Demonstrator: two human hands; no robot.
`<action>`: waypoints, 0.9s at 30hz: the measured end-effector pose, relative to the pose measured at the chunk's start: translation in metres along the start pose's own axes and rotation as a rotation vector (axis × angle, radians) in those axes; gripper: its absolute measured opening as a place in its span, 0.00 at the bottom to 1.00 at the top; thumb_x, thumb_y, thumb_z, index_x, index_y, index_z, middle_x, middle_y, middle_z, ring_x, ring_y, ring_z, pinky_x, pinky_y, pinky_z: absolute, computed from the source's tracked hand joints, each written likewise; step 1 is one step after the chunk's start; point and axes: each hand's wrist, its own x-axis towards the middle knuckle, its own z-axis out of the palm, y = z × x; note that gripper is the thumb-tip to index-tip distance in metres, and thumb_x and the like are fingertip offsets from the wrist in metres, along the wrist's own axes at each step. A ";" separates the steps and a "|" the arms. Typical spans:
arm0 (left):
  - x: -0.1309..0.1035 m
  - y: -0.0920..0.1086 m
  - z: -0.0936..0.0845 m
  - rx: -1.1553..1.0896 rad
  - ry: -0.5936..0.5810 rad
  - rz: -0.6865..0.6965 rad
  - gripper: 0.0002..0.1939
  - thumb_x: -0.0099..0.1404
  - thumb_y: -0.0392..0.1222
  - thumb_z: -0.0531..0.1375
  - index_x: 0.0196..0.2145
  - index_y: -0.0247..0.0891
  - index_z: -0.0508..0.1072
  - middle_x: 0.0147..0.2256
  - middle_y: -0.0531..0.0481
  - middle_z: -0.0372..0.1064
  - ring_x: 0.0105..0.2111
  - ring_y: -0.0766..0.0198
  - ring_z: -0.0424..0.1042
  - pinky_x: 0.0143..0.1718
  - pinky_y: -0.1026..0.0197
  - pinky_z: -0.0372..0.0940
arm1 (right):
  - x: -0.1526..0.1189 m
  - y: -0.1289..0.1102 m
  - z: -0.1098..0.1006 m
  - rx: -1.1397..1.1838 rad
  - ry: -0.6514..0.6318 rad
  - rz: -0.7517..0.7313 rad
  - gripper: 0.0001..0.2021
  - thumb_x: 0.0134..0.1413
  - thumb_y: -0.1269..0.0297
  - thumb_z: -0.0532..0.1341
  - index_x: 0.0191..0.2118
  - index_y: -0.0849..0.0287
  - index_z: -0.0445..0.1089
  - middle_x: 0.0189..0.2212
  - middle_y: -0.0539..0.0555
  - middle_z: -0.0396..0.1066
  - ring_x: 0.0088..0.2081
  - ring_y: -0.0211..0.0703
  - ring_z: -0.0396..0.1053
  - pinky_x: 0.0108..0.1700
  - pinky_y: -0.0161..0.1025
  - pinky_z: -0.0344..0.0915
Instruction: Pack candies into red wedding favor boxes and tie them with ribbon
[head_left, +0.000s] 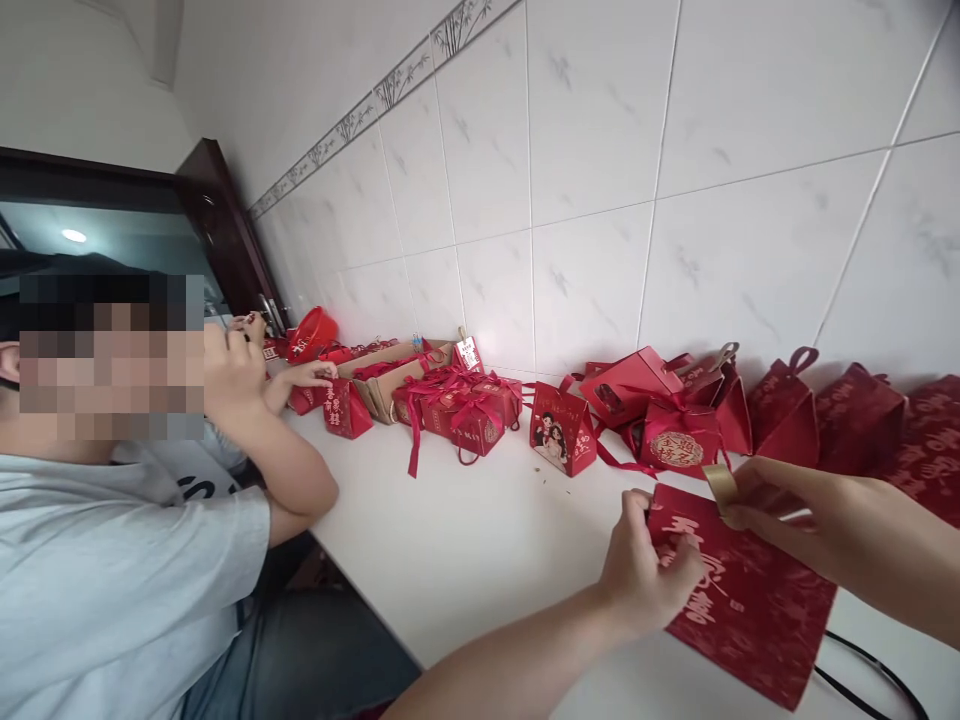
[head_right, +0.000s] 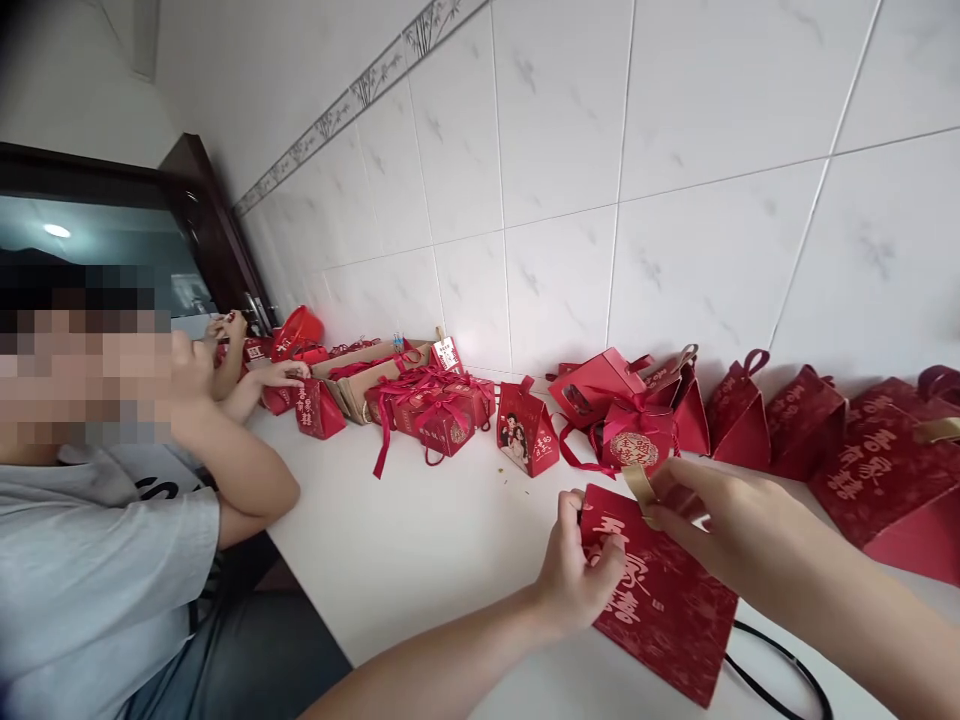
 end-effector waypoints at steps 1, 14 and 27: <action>0.000 0.000 0.000 -0.003 -0.009 -0.003 0.20 0.56 0.45 0.62 0.32 0.41 0.51 0.26 0.57 0.55 0.21 0.74 0.53 0.21 0.68 0.51 | 0.000 0.001 -0.001 0.014 -0.055 -0.004 0.04 0.42 0.55 0.63 0.27 0.46 0.69 0.25 0.49 0.76 0.26 0.46 0.74 0.25 0.38 0.67; 0.001 0.003 -0.006 0.112 -0.034 0.085 0.13 0.62 0.44 0.56 0.37 0.40 0.52 0.29 0.55 0.61 0.25 0.71 0.62 0.26 0.68 0.59 | -0.006 -0.036 -0.019 -0.055 -0.185 0.096 0.05 0.50 0.61 0.56 0.29 0.53 0.66 0.27 0.49 0.73 0.30 0.44 0.72 0.29 0.37 0.63; 0.003 0.003 -0.008 0.141 -0.051 0.054 0.14 0.62 0.48 0.55 0.35 0.41 0.52 0.25 0.59 0.56 0.19 0.74 0.56 0.20 0.70 0.55 | -0.010 -0.049 -0.030 0.013 -0.159 0.033 0.07 0.52 0.71 0.53 0.31 0.55 0.68 0.26 0.48 0.72 0.26 0.38 0.68 0.29 0.33 0.60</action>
